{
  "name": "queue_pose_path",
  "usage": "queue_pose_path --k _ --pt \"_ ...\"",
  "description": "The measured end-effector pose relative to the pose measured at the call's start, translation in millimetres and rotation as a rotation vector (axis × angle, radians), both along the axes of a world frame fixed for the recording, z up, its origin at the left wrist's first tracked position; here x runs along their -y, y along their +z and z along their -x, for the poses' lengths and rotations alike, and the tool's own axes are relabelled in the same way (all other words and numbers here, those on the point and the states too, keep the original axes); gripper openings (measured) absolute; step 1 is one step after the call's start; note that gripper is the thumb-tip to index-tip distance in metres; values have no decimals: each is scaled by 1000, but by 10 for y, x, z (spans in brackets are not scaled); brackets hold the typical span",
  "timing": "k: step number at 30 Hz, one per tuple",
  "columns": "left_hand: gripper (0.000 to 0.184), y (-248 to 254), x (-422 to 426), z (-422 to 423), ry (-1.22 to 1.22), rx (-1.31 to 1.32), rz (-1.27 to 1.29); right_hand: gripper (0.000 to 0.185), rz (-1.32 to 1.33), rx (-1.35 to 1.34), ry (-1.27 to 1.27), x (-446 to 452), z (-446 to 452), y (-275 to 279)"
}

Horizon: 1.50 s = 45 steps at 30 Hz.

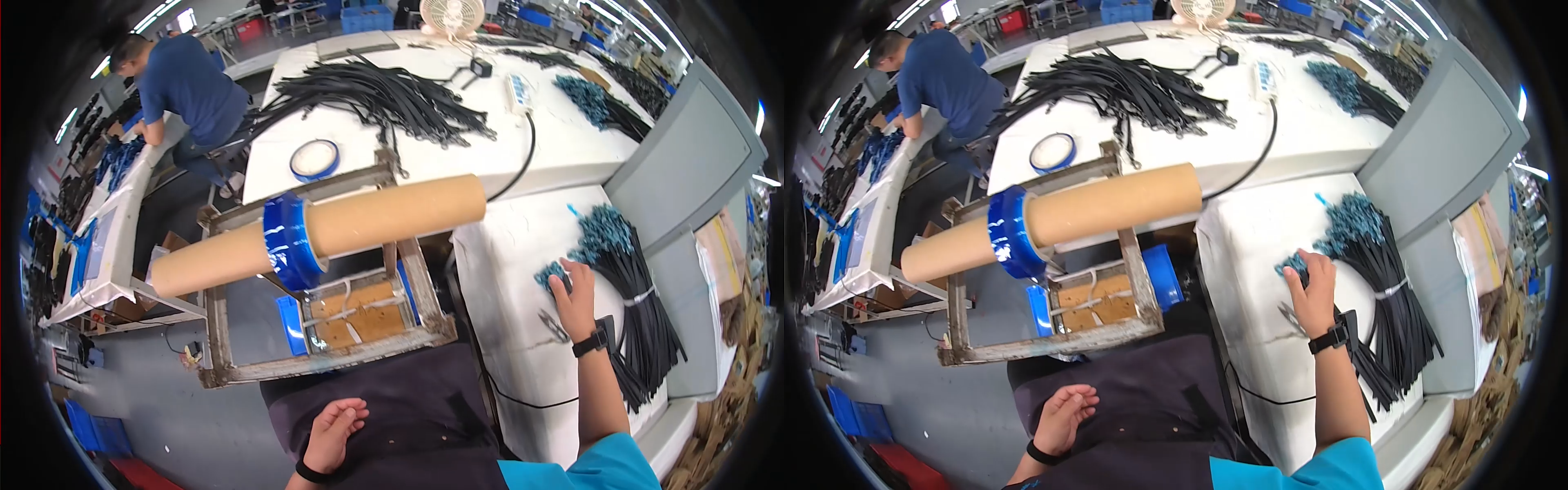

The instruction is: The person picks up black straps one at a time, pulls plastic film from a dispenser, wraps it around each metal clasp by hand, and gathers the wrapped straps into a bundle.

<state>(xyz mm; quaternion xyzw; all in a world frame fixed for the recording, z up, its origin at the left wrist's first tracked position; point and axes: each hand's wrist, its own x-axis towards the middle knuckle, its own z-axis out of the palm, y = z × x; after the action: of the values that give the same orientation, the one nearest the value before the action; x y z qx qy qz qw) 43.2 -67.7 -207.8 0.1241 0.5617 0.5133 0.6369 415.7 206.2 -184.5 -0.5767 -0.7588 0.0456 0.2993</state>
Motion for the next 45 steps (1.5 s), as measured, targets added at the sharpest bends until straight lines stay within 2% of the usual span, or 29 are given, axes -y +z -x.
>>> queue_pose_path --k 2,3,5,6,8,11,14,16,17,20,24,25,27,28,30,32,34,36,40,43,45 --pt "21 -22 -19 17 -3 -3 3 31 259 -454 195 -140 356 299" --pt "21 -34 -36 18 -19 4 17 31 249 -457 205 -267 510 351" --pt "21 -41 -74 20 -13 11 8 25 520 -781 363 -560 796 443" --pt "21 -41 -92 27 -14 21 10 25 509 -780 377 -708 928 451" --pt "22 -46 -100 53 0 15 -6 23 390 -551 454 -1043 1198 397" --pt "22 -54 -68 119 56 30 21 19 321 -461 459 -1625 1580 372" --pt "22 -59 -35 190 88 0 76 28 -43 -137 638 -2039 1946 348" --pt "21 -44 -23 224 87 -5 72 36 -385 184 710 -2238 2177 250" --pt "24 18 -19 224 100 -11 43 37 -435 295 705 -2225 2257 293" --pt "28 12 -48 253 82 -17 12 46 -486 523 769 -2231 2414 414" --pt "27 15 -73 276 78 -47 40 23 -426 606 803 -2281 2514 519" --pt "27 6 -70 280 76 -45 35 23 -424 607 801 -2311 2504 524" --pt "27 16 -73 287 75 -43 37 8 -475 400 762 -2366 2486 521" --pt "26 22 -81 291 77 -42 34 8 -479 401 761 -2395 2487 532" --pt "26 25 -88 304 80 -46 5 5 -142 -688 515 -2472 2493 581" --pt "26 25 -56 304 87 -45 -16 12 258 -1346 389 -2396 2359 1028" --pt "26 56 -43 314 97 -46 -30 18 135 -1489 552 -2326 2052 1361" --pt "26 92 -34 323 100 -31 -34 19 -29 -1450 678 -1959 1705 1838" --pt "26 70 -29 341 87 -46 -65 22 -292 -1331 699 -904 1000 2517" --pt "21 -36 -91 283 96 -37 -70 29 -210 -1240 865 7 488 2768" --pt "21 152 -177 186 35 -70 -104 32 -70 -1146 984 614 408 2837"
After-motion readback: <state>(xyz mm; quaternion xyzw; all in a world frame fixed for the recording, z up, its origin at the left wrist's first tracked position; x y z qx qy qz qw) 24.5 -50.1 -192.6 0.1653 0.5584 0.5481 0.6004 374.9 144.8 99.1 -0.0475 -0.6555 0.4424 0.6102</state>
